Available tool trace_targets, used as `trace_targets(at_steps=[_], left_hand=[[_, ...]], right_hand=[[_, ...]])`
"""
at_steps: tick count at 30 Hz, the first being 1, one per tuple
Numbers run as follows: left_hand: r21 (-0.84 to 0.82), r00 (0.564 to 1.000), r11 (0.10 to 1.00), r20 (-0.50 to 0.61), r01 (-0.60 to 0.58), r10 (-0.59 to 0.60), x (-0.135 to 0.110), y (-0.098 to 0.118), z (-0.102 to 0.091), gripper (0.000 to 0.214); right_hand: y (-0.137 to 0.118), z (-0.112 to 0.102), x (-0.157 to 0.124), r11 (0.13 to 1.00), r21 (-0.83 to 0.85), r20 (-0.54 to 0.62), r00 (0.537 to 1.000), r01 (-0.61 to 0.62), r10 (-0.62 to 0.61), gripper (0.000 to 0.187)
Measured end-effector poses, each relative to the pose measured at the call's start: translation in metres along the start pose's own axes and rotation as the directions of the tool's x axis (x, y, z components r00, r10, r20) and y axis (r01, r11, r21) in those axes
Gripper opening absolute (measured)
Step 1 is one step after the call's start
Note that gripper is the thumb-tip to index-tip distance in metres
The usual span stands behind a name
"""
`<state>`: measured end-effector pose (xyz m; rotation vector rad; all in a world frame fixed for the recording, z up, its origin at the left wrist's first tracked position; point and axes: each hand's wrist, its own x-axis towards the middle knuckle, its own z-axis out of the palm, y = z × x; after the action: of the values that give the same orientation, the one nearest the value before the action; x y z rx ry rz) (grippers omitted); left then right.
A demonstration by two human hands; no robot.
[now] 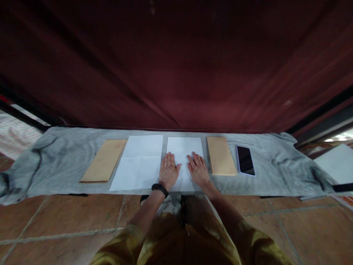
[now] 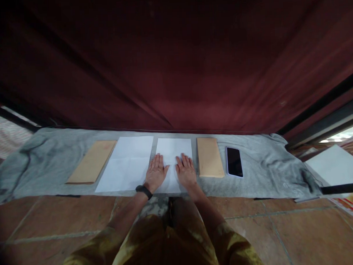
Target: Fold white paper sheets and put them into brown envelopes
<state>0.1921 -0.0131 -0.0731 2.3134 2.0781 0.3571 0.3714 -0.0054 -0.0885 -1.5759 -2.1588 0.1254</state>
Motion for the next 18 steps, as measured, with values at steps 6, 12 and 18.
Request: trace_targets(at_steps=[6,12,18], left_hand=[[0.006,0.99,0.99,-0.02,-0.141,0.141,-0.011,0.005,-0.008,0.06],[-0.027,0.969,0.97,0.052,-0.241,0.242,-0.019,0.015,-0.01,0.055],[0.014,0.979,0.98,0.052,-0.2,0.199,-0.026,0.012,-0.011,0.061]], right_hand=[[0.001,0.0,-0.001,1.0,0.004,-0.008,1.0,0.011,-0.011,0.047],[0.0,-0.004,0.0,0.999,-0.032,0.043,0.999,0.011,-0.009,0.047],[0.004,-0.008,-0.012,0.998,-0.049,-0.011,0.999,0.029,-0.03,0.048]])
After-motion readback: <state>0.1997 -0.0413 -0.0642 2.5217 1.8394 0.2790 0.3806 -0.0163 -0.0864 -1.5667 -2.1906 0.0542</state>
